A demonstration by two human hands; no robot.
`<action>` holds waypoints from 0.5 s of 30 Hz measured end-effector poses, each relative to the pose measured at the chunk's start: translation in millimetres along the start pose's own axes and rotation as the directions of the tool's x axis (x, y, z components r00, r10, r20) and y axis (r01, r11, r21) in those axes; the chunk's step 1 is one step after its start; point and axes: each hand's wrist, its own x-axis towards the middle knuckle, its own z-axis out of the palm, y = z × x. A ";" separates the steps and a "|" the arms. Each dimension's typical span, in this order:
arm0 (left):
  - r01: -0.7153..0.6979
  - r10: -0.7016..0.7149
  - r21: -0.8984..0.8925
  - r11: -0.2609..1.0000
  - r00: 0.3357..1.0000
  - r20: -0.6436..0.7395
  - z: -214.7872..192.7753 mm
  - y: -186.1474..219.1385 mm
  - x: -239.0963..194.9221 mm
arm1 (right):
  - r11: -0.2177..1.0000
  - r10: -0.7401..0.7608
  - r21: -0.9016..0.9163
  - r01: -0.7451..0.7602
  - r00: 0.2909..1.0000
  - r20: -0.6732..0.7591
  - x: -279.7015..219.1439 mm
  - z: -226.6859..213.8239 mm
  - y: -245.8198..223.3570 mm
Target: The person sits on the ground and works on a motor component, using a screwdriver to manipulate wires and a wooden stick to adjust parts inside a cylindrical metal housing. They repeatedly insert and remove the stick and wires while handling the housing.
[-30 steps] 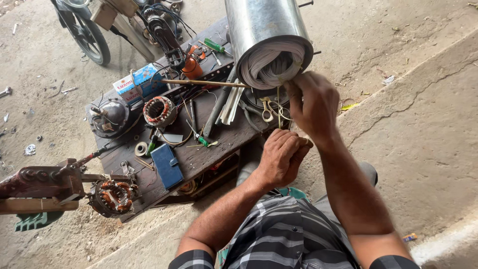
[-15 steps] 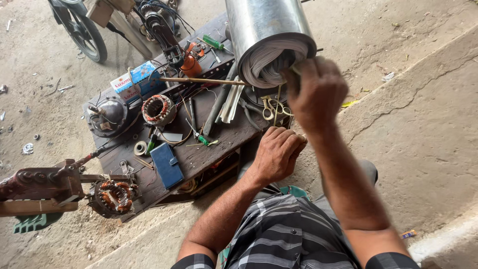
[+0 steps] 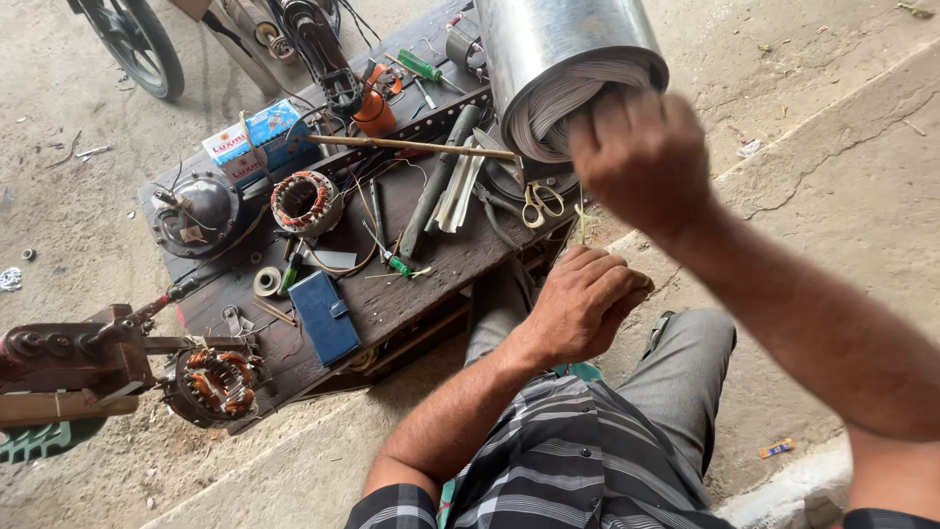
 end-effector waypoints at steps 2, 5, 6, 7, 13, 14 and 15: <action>0.011 -0.010 0.030 0.999 0.998 -0.061 3.1 2.2 -4.9 | 1.000 -0.012 0.016 0.013 0.999 -0.038 3.3 3.8 4.7; 0.020 -0.011 0.067 0.998 0.991 -0.131 18.1 17.7 -7.8 | 0.999 -0.019 0.049 0.022 0.997 -0.073 8.2 1.6 6.8; 0.024 -0.015 0.056 0.998 0.987 -0.157 19.6 19.7 -6.7 | 0.998 -0.014 0.060 0.019 0.997 -0.079 10.4 0.9 6.5; 0.021 -0.015 0.038 0.999 0.985 -0.173 19.6 21.9 -6.7 | 0.997 0.003 0.073 0.001 0.999 -0.051 9.4 -2.2 5.7; -0.085 0.077 -0.060 0.995 0.989 -0.127 -29.1 19.7 -0.4 | 0.926 0.254 0.273 -0.259 0.966 0.054 -11.3 -14.6 3.3; -0.129 0.120 -0.065 0.990 0.984 -0.132 -38.0 19.1 5.8 | 0.905 0.308 0.288 -0.314 0.949 0.069 -20.2 -16.3 -2.2; -0.187 0.185 -0.029 0.982 0.981 -0.064 -46.9 19.4 11.9 | 0.875 0.362 0.310 -0.373 0.927 0.093 -30.8 -17.6 -12.6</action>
